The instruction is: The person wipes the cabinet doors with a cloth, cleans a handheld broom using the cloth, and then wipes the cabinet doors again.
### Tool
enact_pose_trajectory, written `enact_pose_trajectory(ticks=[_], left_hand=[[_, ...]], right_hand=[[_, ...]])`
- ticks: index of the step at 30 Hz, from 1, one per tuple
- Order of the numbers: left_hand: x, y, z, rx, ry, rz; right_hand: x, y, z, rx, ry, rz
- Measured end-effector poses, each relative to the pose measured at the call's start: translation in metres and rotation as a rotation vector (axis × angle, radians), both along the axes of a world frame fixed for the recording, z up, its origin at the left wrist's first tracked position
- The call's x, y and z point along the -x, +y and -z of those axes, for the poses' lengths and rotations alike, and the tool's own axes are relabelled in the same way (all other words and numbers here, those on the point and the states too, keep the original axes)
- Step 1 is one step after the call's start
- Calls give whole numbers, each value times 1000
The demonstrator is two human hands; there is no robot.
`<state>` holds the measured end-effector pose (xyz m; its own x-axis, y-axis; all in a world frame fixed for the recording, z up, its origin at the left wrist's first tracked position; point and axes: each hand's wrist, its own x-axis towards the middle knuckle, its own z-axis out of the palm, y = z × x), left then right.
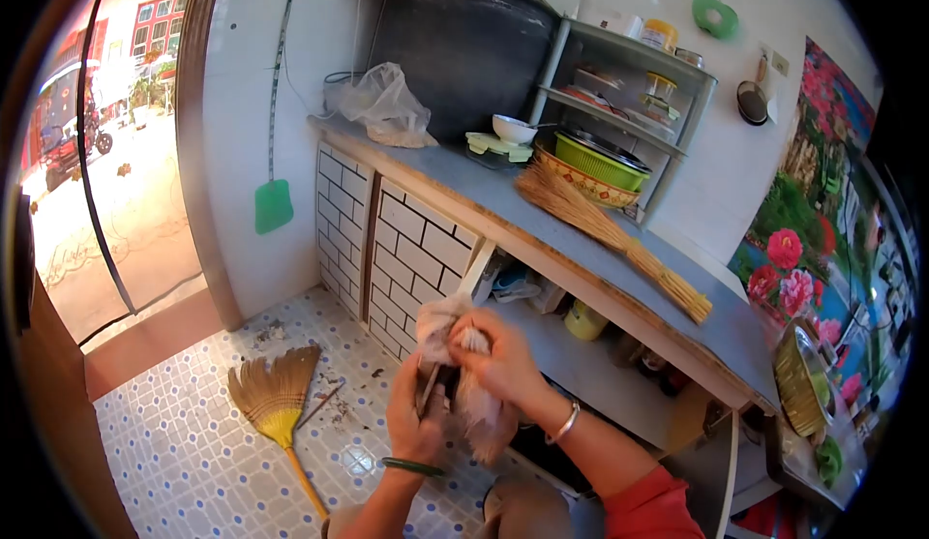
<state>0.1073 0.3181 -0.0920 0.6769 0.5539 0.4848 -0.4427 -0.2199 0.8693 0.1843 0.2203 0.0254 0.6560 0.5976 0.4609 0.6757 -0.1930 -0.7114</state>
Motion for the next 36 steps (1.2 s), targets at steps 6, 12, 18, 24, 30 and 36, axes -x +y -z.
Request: enact_pose_trajectory(ticks=[6, 12, 18, 24, 30, 36], left_hand=[[7, -6, -6, -31, -36, -48], [7, -10, -6, -57, -35, -41], [4, -17, -2, -111, -65, -82], [2, -42, -1, -200, 18, -73], [6, -46, -12, -198, 19, -108], [9, -41, -12, -190, 45, -97]], right_hand=[[-51, 11, -13, 171, -63, 236], [-53, 26, -13, 312, -284, 468], [-36, 17, -9, 259, -331, 373], [21, -13, -24, 259, -357, 133], [-24, -7, -20, 296, -323, 134], [-55, 7, -11, 356, -365, 416]])
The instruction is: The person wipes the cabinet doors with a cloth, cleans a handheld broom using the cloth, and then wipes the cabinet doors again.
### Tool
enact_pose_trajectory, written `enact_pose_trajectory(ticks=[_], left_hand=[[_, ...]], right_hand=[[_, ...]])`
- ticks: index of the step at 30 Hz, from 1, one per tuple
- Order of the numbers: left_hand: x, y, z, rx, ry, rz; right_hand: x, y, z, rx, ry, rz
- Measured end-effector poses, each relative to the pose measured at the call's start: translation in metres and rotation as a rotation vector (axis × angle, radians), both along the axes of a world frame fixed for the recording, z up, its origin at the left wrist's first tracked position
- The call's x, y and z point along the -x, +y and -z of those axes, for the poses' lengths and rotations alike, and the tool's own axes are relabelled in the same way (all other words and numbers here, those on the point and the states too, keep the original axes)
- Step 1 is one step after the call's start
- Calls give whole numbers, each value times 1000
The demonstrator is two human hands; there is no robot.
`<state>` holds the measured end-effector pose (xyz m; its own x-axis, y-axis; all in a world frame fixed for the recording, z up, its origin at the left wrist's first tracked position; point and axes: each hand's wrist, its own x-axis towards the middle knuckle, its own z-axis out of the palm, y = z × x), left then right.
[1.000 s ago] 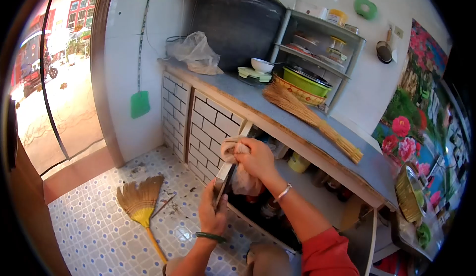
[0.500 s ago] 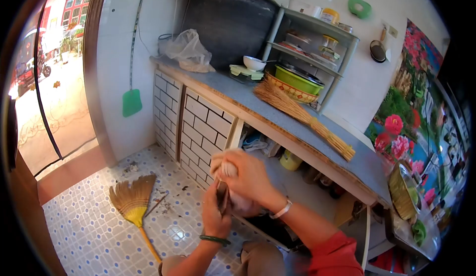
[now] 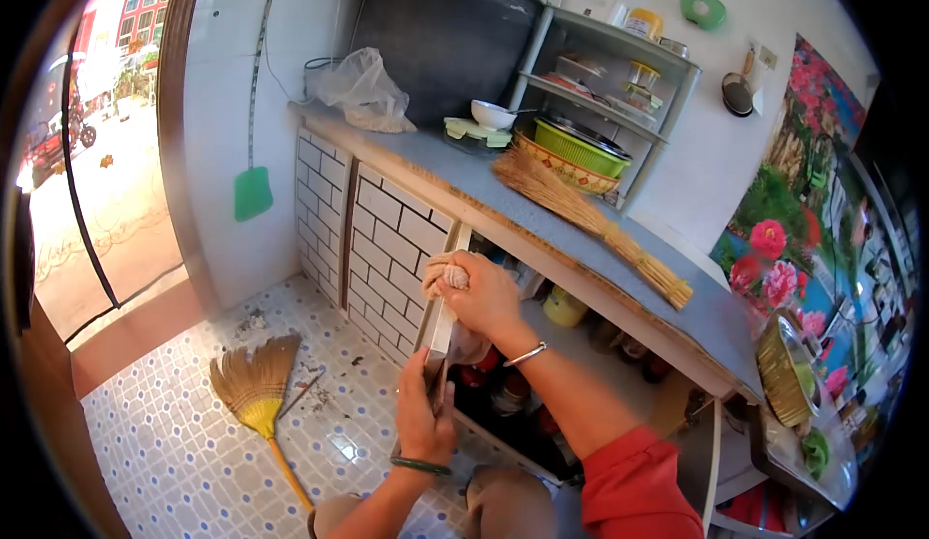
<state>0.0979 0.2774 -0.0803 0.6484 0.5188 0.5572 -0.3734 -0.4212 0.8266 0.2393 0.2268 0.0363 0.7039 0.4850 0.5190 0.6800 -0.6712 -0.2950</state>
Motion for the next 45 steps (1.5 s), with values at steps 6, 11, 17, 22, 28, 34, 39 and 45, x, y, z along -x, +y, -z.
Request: enact_pose_trajectory(ticks=[6, 11, 17, 22, 28, 34, 39, 45], left_hand=[[-2, -7, 3, 31, 13, 27], [-3, -11, 2, -5, 4, -33], [0, -7, -3, -29, -22, -44], [-3, -6, 1, -20, -41, -14], [0, -10, -1, 0, -5, 54], [1, -15, -3, -17, 42, 20], [2, -6, 0, -22, 33, 13], [2, 28, 3, 240, -35, 132]], right_hand=[[90, -23, -13, -72, 87, -236], [51, -22, -7, -54, 197, -228], [-61, 9, -1, 25, -17, 65], [-38, 7, -6, -29, 43, 156], [82, -27, -12, -138, 124, -328], [19, -21, -2, -121, 222, -181], [-87, 9, 11, -39, 107, -4], [-120, 33, 13, -79, -28, 200]])
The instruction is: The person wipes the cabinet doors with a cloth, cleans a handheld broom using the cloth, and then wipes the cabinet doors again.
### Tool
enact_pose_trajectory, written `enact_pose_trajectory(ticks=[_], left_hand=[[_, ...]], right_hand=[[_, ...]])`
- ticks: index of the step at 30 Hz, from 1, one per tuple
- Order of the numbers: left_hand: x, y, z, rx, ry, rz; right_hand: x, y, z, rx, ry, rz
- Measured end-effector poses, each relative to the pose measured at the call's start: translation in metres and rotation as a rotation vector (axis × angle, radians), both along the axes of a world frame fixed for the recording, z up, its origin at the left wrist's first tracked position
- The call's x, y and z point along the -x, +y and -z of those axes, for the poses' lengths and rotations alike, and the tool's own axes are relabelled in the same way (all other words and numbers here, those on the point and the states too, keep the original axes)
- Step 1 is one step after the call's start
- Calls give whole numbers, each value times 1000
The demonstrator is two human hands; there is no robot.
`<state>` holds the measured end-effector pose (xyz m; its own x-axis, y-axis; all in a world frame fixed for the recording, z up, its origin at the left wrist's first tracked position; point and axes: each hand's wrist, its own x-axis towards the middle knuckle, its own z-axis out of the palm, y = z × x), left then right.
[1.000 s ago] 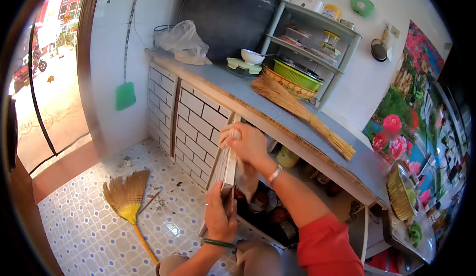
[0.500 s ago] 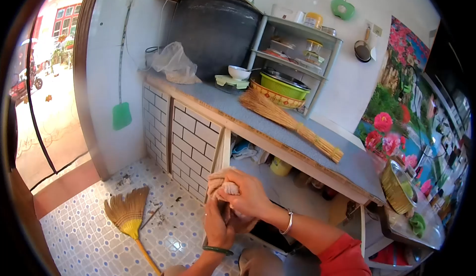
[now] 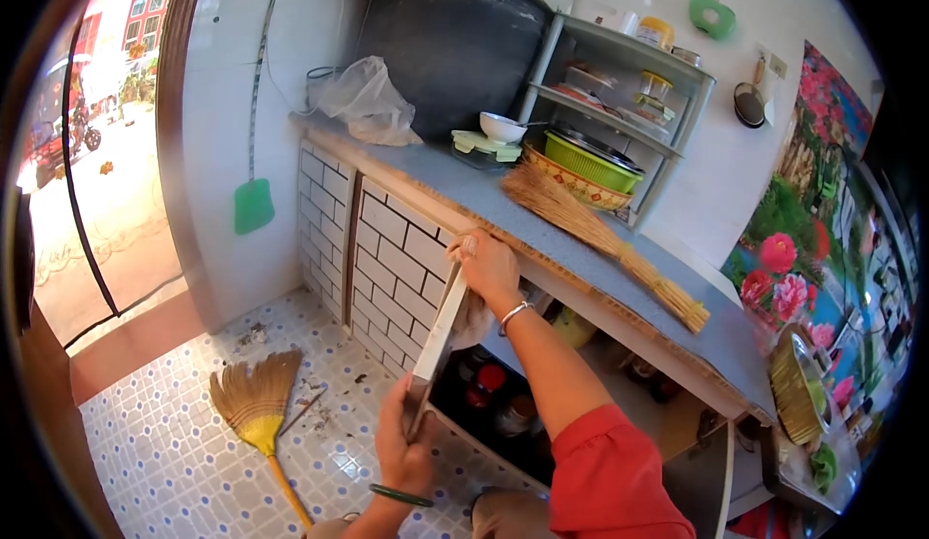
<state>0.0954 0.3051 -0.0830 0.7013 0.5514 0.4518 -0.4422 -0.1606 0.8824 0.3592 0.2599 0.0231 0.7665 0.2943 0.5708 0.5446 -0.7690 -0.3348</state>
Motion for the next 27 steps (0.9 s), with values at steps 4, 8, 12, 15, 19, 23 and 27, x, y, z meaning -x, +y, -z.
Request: enact_pose_trajectory(ticks=[4, 8, 12, 15, 19, 23, 27], left_hand=[[1, 27, -4, 114, -10, 30], [1, 32, -2, 128, -40, 60], [-4, 31, 6, 96, -72, 55], [-3, 26, 4, 83, -79, 25], [-6, 21, 8, 114, -104, 43], [-11, 16, 19, 85, -102, -15], [-13, 11, 20, 194, -133, 62]], right_hand=[[-4, 9, -1, -39, 30, 6], [3, 13, -8, 12, 42, 101], [-4, 6, -10, 65, 92, -65], [4, -7, -15, 254, 69, -313], [75, -14, -11, -131, 339, -504], [173, -24, -28, 0, 306, -563], [205, -37, -19, 101, 195, -672]])
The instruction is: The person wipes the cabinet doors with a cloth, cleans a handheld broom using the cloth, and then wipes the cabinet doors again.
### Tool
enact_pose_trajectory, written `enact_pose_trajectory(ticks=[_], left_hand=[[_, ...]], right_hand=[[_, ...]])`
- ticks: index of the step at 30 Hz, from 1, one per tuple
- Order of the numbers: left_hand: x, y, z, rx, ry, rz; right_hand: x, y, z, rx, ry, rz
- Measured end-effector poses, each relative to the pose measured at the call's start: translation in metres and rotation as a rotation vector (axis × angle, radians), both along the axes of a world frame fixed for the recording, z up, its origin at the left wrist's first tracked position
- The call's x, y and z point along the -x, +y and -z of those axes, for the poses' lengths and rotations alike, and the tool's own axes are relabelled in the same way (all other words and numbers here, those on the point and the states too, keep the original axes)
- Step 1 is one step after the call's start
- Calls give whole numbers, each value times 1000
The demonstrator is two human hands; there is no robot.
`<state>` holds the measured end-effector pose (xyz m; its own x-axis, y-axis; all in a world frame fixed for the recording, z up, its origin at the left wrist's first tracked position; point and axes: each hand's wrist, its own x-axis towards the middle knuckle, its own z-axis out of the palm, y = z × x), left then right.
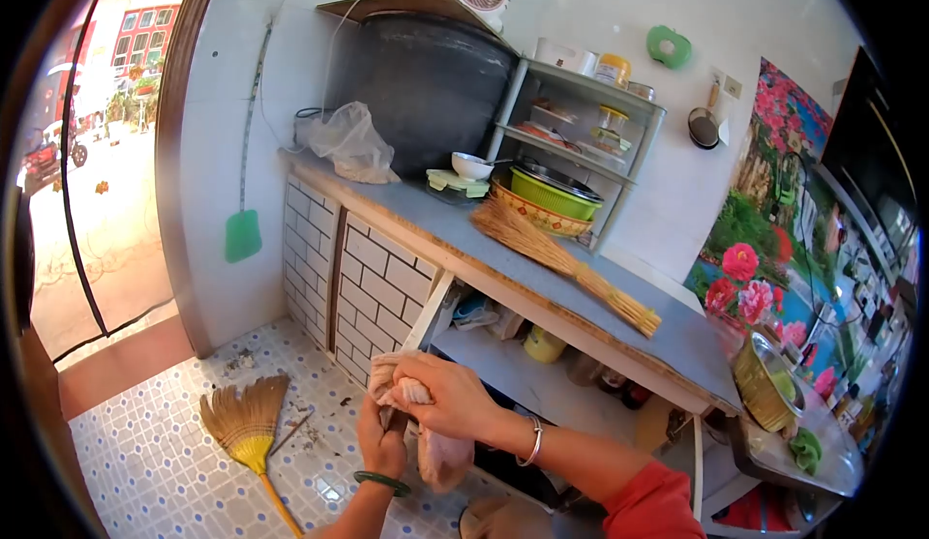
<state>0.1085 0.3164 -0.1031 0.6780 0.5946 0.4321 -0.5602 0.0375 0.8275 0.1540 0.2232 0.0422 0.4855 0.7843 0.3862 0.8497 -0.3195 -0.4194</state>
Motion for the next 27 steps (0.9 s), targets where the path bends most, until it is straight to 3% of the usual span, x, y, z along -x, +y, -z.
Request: enact_pose_trajectory(ticks=[2, 4, 6, 7, 10, 12, 15, 16, 18, 19, 21, 27], left_hand=[[2, -1, -3, 40, 22, 23], [2, -1, -5, -67, 33, -79], [8, -2, -11, -174, 49, -180], [13, -3, -16, -183, 88, -150], [8, -5, -12, -182, 95, -145], [7, -6, -11, -80, 92, -104], [10, -5, -14, -113, 94, -95], [12, -2, -16, -116, 97, -104], [14, 1, -19, -123, 130, -61], [14, 3, -20, -157, 99, -91], [14, 5, -19, -134, 119, -88], [12, 3, -15, -136, 97, -68]], right_hand=[[-7, -2, 2, -60, 76, 21], [-16, 4, -8, -104, -36, 45], [-34, 15, -10, -350, -283, 332], [-46, 18, -5, -277, -320, 342], [-68, 23, 7, -54, -172, 356], [-105, 22, 23, -88, -167, 368], [-140, 30, 20, -114, -99, 580], [-163, 30, 26, -116, -95, 571], [-219, 30, 49, -422, -136, 332], [-222, 35, 48, -413, -121, 321], [-229, 37, 47, -382, -90, 531], [-241, 39, 49, -419, -28, 589]])
